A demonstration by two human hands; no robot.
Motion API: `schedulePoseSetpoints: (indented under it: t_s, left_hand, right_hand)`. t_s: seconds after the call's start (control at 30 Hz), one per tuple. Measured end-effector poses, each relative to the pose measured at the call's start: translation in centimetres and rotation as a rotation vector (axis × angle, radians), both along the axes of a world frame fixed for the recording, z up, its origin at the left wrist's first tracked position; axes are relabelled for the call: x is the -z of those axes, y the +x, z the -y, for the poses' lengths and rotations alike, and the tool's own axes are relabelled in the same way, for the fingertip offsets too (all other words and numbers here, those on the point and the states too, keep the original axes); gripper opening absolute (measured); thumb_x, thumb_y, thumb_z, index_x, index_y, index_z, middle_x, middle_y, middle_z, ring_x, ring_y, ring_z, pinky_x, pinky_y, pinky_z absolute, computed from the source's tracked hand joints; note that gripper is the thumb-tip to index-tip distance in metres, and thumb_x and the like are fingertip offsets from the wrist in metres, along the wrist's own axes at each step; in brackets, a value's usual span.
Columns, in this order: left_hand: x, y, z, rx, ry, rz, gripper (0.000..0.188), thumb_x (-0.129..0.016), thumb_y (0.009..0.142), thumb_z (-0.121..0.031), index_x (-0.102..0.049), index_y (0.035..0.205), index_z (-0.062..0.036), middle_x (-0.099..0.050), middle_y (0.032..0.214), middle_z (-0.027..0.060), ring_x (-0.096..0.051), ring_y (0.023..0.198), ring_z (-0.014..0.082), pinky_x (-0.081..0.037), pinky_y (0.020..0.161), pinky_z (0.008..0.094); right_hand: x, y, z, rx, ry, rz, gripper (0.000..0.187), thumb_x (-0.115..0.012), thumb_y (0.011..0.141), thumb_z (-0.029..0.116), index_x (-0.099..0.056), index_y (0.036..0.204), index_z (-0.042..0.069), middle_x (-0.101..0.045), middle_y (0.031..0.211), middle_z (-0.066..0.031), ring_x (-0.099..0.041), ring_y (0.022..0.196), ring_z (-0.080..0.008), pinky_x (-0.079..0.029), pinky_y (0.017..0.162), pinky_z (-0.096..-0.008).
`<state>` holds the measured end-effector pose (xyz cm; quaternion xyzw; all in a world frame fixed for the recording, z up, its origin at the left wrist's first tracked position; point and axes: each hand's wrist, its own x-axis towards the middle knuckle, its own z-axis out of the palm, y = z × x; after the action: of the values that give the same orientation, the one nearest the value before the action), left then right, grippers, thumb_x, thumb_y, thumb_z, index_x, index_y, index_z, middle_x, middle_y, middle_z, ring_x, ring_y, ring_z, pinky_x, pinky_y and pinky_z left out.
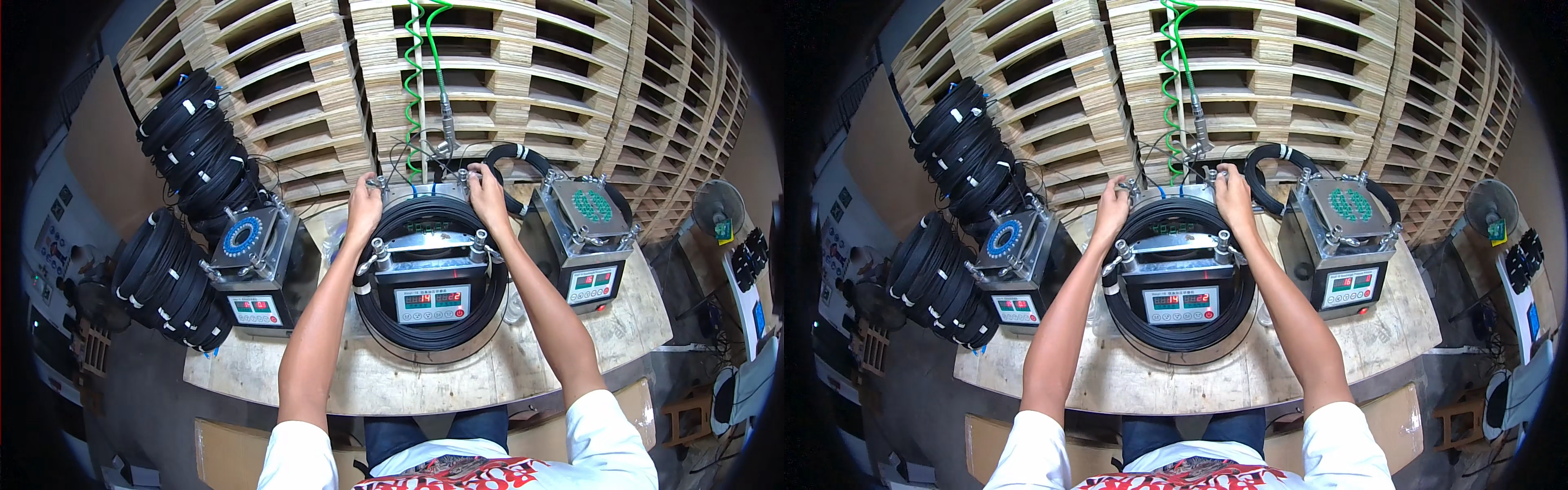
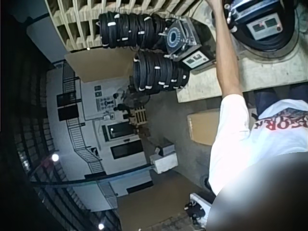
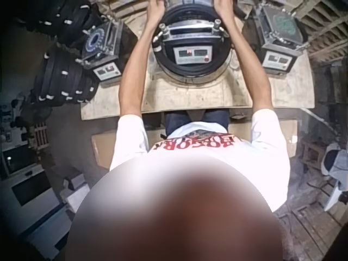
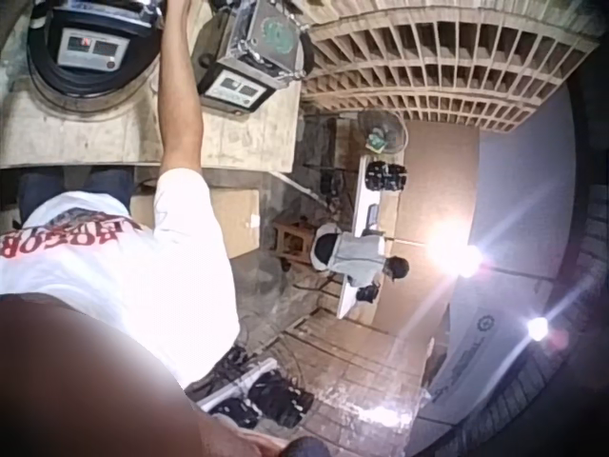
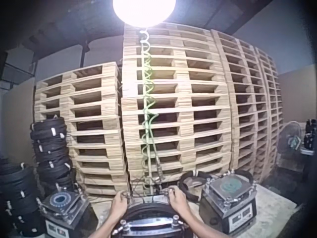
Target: Operating an industrial machine to press or secure components onto a thick black cable coil.
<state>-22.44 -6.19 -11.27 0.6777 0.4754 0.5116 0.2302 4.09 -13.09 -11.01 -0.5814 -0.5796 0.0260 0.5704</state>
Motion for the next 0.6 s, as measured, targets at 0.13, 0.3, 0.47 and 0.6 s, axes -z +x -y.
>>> schedulePoseSetpoints:
  t_s: [0.13,0.3,0.47,0.6]
  left_hand:
    - [-1.3,0.6,1.4,0.02,-0.063,-0.038,0.041,-0.049,0.095,-0.013,-0.056,0.134,-0.005,-0.065,0.078,0.0132,-0.061,0.069,0.0204,-0.049,0.069,0.0352]
    - [-1.3,0.0,1.3,0.028,-0.06,-0.035,0.041,-0.05,0.095,-0.012,-0.056,0.134,-0.0043,-0.065,0.082,0.0149,-0.062,0.074,0.0237,-0.049,0.074,0.0365]
    - [-0.8,0.2,1.1,0.028,-0.099,-0.007,0.039,-0.052,0.094,-0.012,-0.058,0.131,-0.0034,-0.065,0.081,0.0159,-0.063,0.075,0.026,-0.049,0.075,0.038]
    - [-0.4,-0.3,0.4,0.028,-0.119,-0.011,0.039,-0.049,0.096,-0.012,-0.058,0.132,-0.0026,-0.067,0.086,0.0103,-0.061,0.069,0.0172,-0.05,0.068,0.0322]
  right_hand:
    - [0.3,0.6,0.0,0.004,-0.027,-0.023,0.028,-0.049,0.102,0.018,-0.059,0.121,0.0,-0.068,0.086,-0.0172,-0.066,0.063,-0.0228,-0.052,0.064,-0.0373]
    - [-1.0,-0.7,1.3,-0.021,-0.126,-0.125,0.03,-0.048,0.101,0.023,-0.062,0.114,-0.001,-0.068,0.1,-0.0281,-0.065,0.1,-0.0449,-0.049,0.09,-0.0484]
    - [-1.2,-0.7,1.5,0.013,-0.151,-0.129,0.032,-0.047,0.101,0.025,-0.062,0.111,-0.001,-0.068,0.1,-0.0294,-0.064,0.101,-0.0466,-0.049,0.089,-0.0504]
    - [-1.6,-1.2,1.9,0.0,-0.162,-0.123,0.033,-0.046,0.102,0.027,-0.06,0.114,-0.001,-0.068,0.1,-0.0294,-0.065,0.1,-0.0468,-0.049,0.088,-0.051]
